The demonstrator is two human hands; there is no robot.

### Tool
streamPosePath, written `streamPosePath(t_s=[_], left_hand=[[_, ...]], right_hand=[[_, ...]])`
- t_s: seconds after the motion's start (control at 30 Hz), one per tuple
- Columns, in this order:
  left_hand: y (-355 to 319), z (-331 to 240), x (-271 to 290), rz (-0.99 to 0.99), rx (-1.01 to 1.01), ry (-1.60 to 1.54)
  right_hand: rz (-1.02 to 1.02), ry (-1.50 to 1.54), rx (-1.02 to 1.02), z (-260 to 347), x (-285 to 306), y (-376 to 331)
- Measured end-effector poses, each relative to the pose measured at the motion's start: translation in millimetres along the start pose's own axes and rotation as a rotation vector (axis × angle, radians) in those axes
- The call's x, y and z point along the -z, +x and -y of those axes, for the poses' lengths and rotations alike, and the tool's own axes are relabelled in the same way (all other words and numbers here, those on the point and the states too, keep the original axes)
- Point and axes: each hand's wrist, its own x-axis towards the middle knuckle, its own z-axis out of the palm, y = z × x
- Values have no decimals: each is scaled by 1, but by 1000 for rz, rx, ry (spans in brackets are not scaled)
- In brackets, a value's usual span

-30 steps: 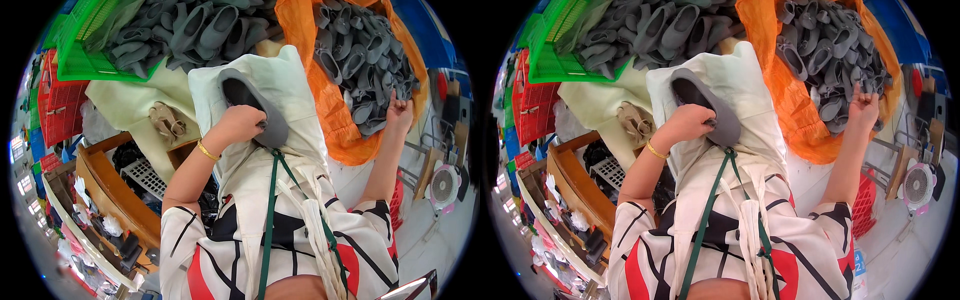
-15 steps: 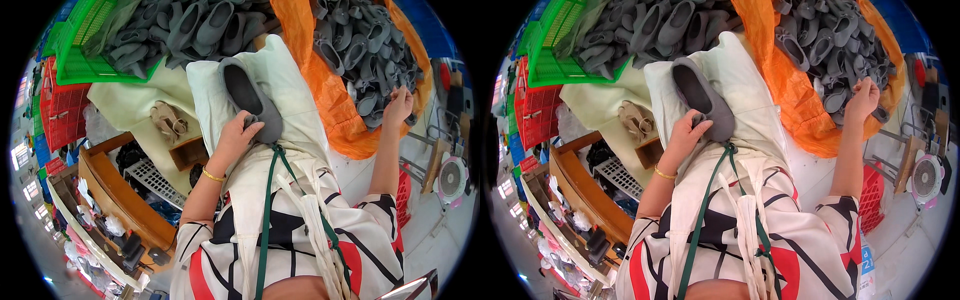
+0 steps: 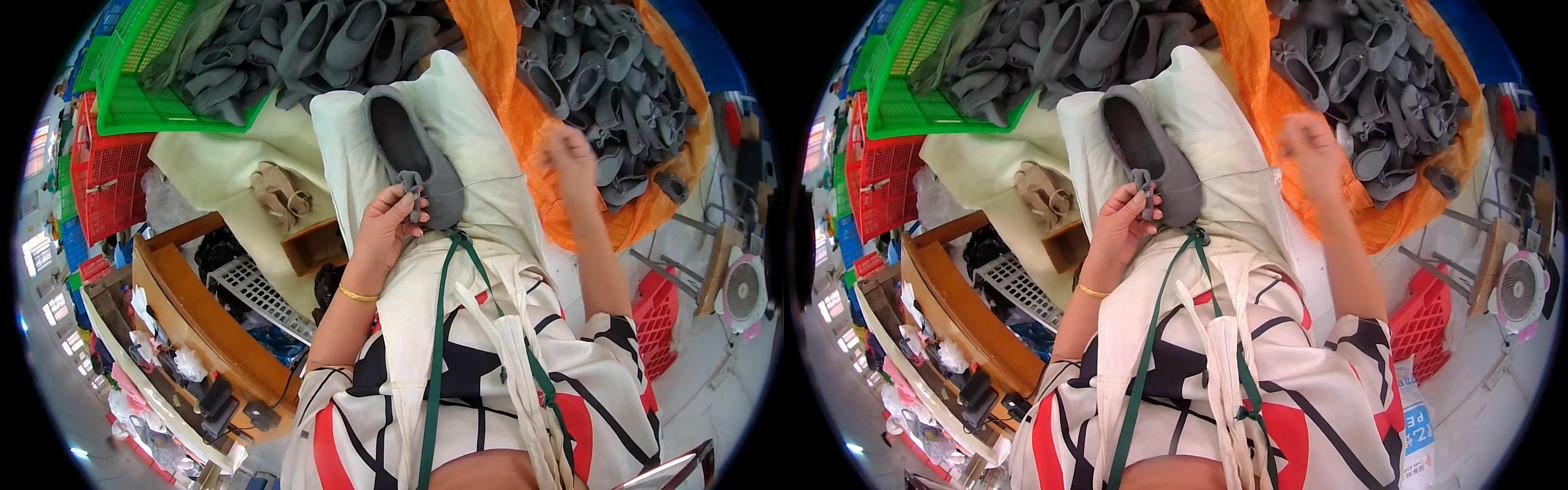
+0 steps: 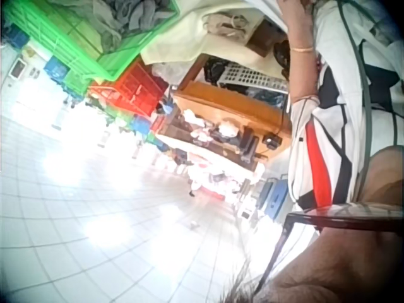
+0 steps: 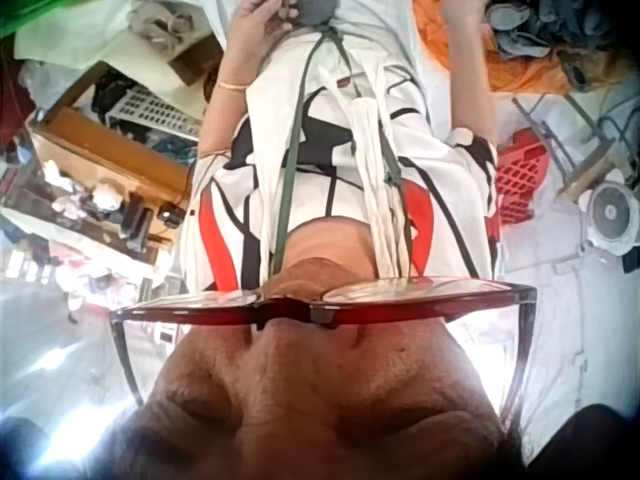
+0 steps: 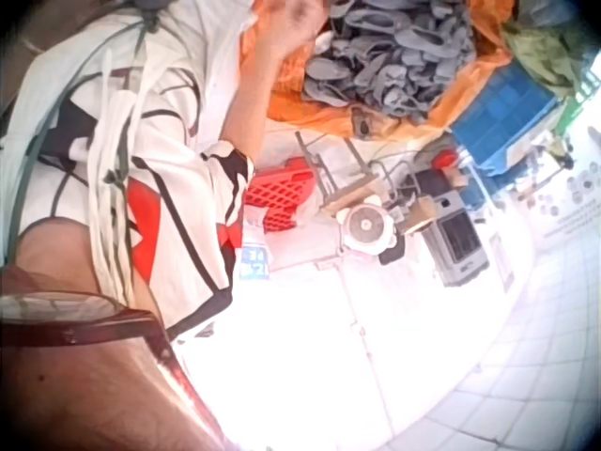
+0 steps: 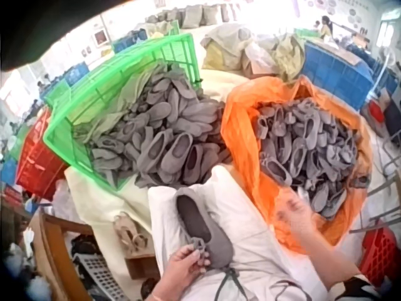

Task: The person sits at a table and sews a grey slip-on shoe using a needle and thread. They repeatedly pull the thread through the shoe's upper edge to secure it. The workspace contains large piles of similar grey shoes in baskets and bags.

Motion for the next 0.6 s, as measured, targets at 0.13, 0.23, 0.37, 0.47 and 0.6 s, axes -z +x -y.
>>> streamPosePath(t_s=[0.13,0.23,0.37,0.47,0.6], left_hand=[[0,9,0,-9,-2,-111],[0,8,-4,-23,-1,-136],[1,7,-6,-33,18,-141],[0,7,-7,-24,22,-155],[0,6,-8,-30,35,-154]], right_hand=[[488,-192,-235,6,-74,-48],[610,-288,-72,11,-99,-61],[642,-429,85,7,-109,-62],[648,-443,105,3,-110,-62],[647,-441,102,1,-110,-61]])
